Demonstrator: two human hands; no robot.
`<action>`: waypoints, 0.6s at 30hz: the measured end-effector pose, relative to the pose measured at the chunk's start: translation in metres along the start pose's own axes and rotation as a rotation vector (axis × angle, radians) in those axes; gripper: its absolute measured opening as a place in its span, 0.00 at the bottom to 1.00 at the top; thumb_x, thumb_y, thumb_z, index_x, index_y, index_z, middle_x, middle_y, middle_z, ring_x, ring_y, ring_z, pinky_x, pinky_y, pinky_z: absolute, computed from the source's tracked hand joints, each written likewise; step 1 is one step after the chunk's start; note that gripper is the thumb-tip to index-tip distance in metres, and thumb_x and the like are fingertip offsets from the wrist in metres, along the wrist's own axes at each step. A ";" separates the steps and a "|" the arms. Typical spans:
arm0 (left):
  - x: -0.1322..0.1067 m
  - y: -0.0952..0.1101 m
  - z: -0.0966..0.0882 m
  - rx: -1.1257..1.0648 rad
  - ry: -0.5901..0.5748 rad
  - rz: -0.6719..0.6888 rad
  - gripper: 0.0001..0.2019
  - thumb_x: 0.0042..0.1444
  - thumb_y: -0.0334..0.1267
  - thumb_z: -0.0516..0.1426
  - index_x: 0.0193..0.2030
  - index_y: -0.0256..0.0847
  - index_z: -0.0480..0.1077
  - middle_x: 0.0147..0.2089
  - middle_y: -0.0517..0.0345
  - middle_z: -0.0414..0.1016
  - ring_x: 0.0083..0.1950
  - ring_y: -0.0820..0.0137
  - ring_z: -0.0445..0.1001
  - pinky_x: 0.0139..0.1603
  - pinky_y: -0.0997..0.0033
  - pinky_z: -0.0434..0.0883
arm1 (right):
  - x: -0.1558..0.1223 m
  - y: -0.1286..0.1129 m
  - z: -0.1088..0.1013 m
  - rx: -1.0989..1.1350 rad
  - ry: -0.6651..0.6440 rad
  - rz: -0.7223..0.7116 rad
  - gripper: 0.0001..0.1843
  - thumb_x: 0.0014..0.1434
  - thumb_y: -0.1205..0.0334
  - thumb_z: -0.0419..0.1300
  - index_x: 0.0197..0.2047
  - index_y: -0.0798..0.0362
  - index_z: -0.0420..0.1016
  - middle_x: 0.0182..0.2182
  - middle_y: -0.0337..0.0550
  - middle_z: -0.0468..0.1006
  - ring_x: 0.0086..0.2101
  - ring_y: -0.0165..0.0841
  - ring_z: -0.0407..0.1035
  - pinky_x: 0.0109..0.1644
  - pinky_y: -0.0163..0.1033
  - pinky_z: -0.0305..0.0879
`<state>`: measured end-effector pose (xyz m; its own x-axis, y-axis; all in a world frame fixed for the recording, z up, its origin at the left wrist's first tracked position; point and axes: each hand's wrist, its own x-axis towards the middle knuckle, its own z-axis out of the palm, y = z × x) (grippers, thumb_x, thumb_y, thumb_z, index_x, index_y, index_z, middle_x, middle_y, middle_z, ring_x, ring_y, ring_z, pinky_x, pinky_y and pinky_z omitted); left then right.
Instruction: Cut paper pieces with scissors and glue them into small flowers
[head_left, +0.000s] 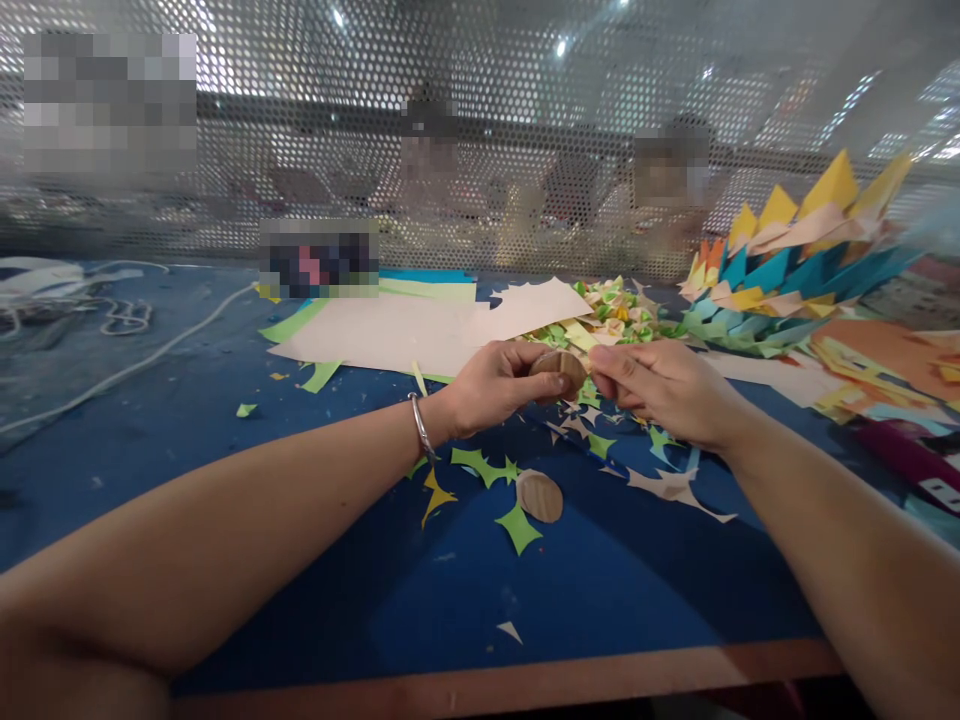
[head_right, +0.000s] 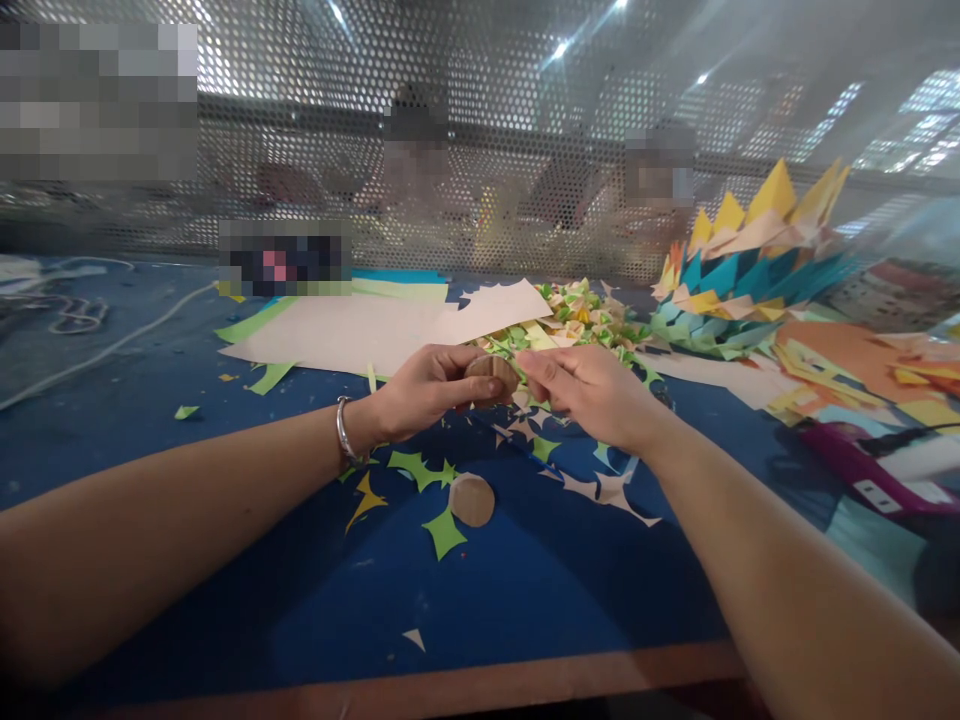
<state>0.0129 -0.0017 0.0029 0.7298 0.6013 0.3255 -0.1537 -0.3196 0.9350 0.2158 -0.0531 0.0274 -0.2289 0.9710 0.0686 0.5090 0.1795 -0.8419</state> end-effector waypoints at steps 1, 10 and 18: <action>0.000 -0.001 0.000 0.004 0.014 -0.008 0.08 0.55 0.37 0.58 0.27 0.39 0.67 0.26 0.62 0.67 0.29 0.76 0.63 0.33 0.72 0.63 | 0.000 0.001 0.000 0.014 0.017 0.000 0.30 0.60 0.34 0.53 0.23 0.52 0.63 0.15 0.29 0.46 0.16 0.23 0.42 0.19 0.34 0.38; -0.003 0.001 -0.004 0.251 -0.105 -0.050 0.13 0.52 0.33 0.57 0.45 0.39 0.63 0.32 0.58 0.77 0.31 0.73 0.74 0.34 0.71 0.67 | 0.005 0.013 -0.007 -0.010 0.203 -0.045 0.26 0.61 0.36 0.55 0.26 0.51 0.66 0.14 0.30 0.51 0.16 0.24 0.45 0.19 0.34 0.39; -0.006 0.023 -0.006 1.053 -0.149 -0.146 0.20 0.53 0.47 0.58 0.50 0.40 0.72 0.35 0.52 0.78 0.32 0.66 0.72 0.30 0.69 0.59 | 0.006 0.005 -0.006 -0.176 0.179 -0.108 0.28 0.61 0.33 0.52 0.26 0.51 0.65 0.14 0.31 0.52 0.16 0.25 0.46 0.20 0.36 0.42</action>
<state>0.0004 -0.0081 0.0230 0.7796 0.6119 0.1336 0.5412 -0.7655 0.3480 0.2221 -0.0458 0.0263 -0.1474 0.9544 0.2597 0.6292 0.2931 -0.7198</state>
